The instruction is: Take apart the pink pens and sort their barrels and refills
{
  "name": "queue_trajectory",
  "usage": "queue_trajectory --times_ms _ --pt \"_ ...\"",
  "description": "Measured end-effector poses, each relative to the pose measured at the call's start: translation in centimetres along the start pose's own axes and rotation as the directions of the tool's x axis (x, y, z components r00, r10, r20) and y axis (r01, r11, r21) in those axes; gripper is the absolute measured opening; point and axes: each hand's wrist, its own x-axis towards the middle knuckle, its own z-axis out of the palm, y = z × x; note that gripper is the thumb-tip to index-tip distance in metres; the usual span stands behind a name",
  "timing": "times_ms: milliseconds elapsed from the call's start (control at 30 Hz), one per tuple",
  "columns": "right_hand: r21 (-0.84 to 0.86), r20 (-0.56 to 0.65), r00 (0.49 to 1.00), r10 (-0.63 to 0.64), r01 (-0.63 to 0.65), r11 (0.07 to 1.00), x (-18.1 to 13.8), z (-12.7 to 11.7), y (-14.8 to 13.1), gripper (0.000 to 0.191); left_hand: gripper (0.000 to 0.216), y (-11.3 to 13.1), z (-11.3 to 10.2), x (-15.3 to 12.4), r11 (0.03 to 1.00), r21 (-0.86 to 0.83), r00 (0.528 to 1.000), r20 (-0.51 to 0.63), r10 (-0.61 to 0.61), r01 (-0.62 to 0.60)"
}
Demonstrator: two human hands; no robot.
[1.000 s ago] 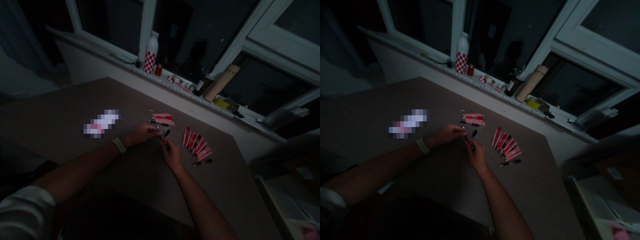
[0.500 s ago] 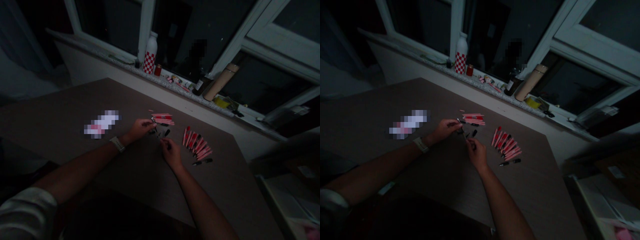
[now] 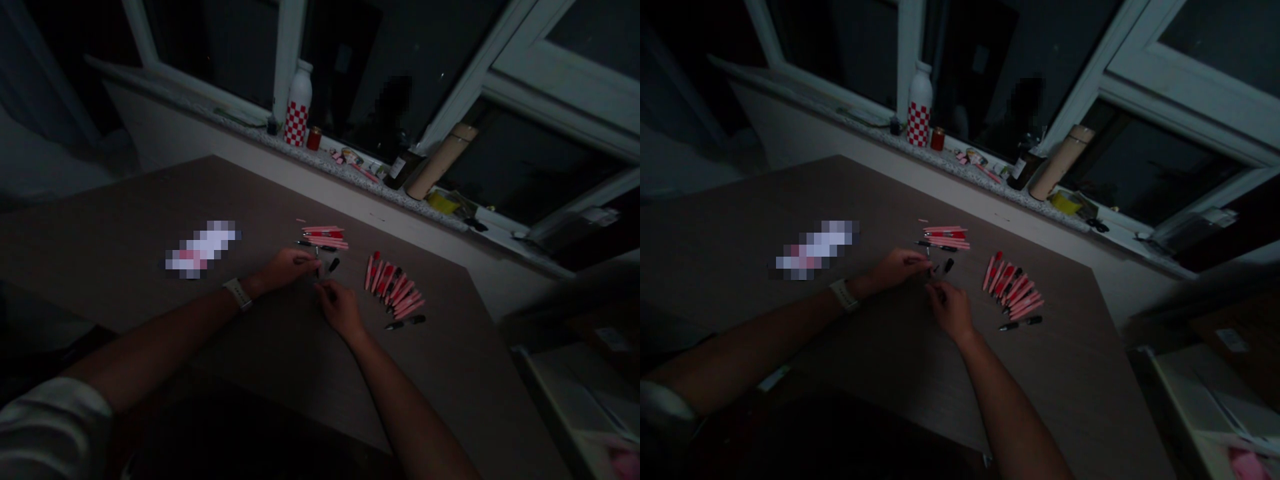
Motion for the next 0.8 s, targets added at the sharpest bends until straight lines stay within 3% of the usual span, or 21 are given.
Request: queue_trajectory --times_ms 100,233,467,700,800 --pt "0.006 -0.015 1.000 -0.001 0.001 1.000 0.0 0.0 0.0 0.029 0.038 0.0 0.1 0.0 0.991 -0.132 0.999 0.016 -0.030 0.032" --pt "-0.016 -0.006 1.000 0.003 -0.003 1.000 0.0 0.0 0.0 0.030 0.043 -0.2 0.3 0.1 0.944 -0.326 0.994 -0.065 -0.084 0.058" --pt "-0.024 0.029 1.000 -0.005 0.006 1.000 -0.2 0.0 -0.3 0.030 0.040 -0.8 0.8 0.1 0.920 -0.391 0.997 -0.042 -0.062 0.041" --pt "-0.033 0.025 1.000 -0.006 0.007 0.999 -0.1 -0.1 -0.5 0.024 0.030 0.3 2.2 -0.3 0.741 -0.670 0.998 -0.005 -0.068 0.047" --pt "-0.008 -0.004 1.000 0.003 -0.003 1.000 0.1 -0.1 -0.4 0.023 0.027 0.8 1.2 -0.4 0.842 -0.538 0.991 -0.090 -0.099 0.035"
